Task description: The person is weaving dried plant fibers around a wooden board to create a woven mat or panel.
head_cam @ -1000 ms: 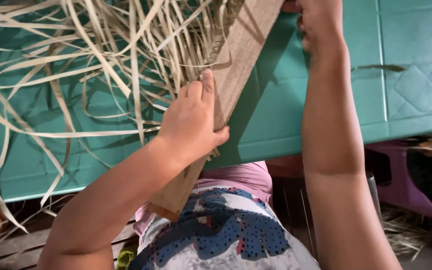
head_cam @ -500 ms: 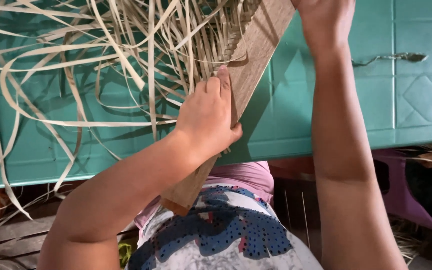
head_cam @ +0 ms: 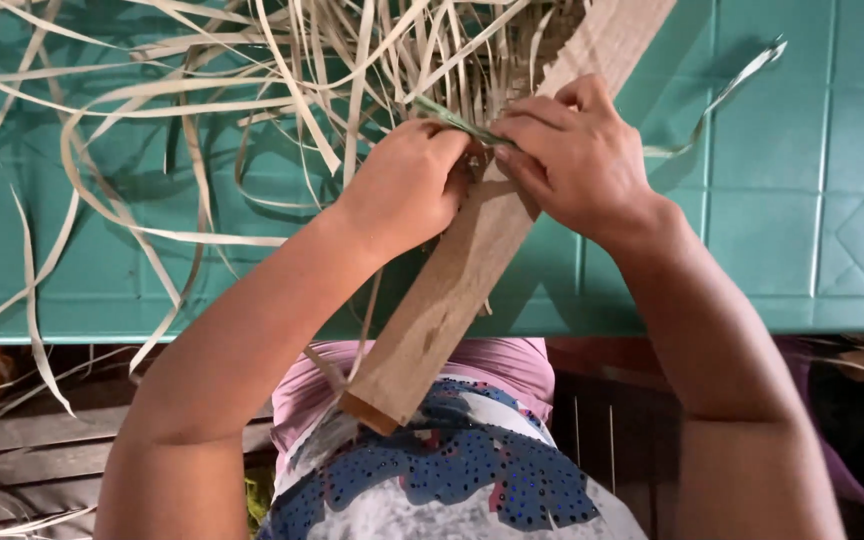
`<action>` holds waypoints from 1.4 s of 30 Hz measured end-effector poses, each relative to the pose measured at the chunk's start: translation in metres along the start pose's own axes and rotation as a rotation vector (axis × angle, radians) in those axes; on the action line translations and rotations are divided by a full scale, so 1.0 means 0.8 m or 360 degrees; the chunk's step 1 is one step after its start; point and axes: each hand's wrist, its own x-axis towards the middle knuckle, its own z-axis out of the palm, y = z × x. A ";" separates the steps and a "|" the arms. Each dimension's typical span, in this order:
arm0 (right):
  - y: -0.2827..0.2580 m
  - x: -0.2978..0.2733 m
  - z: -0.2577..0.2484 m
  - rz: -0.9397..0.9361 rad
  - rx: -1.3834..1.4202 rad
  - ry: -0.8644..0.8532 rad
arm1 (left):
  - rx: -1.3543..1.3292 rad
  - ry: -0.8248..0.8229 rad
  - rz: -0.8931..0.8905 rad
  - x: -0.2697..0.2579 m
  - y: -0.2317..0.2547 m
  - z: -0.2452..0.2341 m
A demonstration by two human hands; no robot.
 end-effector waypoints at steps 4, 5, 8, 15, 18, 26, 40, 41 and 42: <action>-0.002 0.008 -0.001 -0.0346 -0.0349 0.0269 | -0.0075 0.0037 0.0103 0.000 -0.008 0.003; -0.001 0.011 0.001 -0.0392 -0.0364 0.0274 | -0.0109 0.0101 0.0187 0.000 -0.011 0.005; -0.002 0.021 0.000 -0.0492 -0.0354 0.0369 | -0.0023 0.0034 0.0000 -0.007 -0.014 0.007; 0.005 0.020 0.006 -0.0502 -0.0334 0.0368 | 0.0188 0.0082 0.0101 -0.011 -0.018 0.012; 0.004 0.020 0.005 -0.0493 -0.0227 0.0391 | 0.0190 0.0046 0.0063 -0.013 -0.018 0.014; 0.009 0.017 0.010 -0.0537 -0.0187 0.0446 | 0.0070 0.0039 0.0089 -0.011 -0.022 0.004; 0.004 0.015 0.004 -0.0381 -0.0085 0.0249 | 0.0036 -0.0032 0.0249 -0.124 0.099 -0.008; 0.000 0.018 0.001 -0.0434 -0.0005 0.0276 | 0.0105 0.0130 0.0271 -0.128 0.098 -0.003; 0.002 0.015 0.003 -0.0441 -0.0006 0.0266 | 0.0099 0.0138 0.0264 -0.127 0.099 -0.005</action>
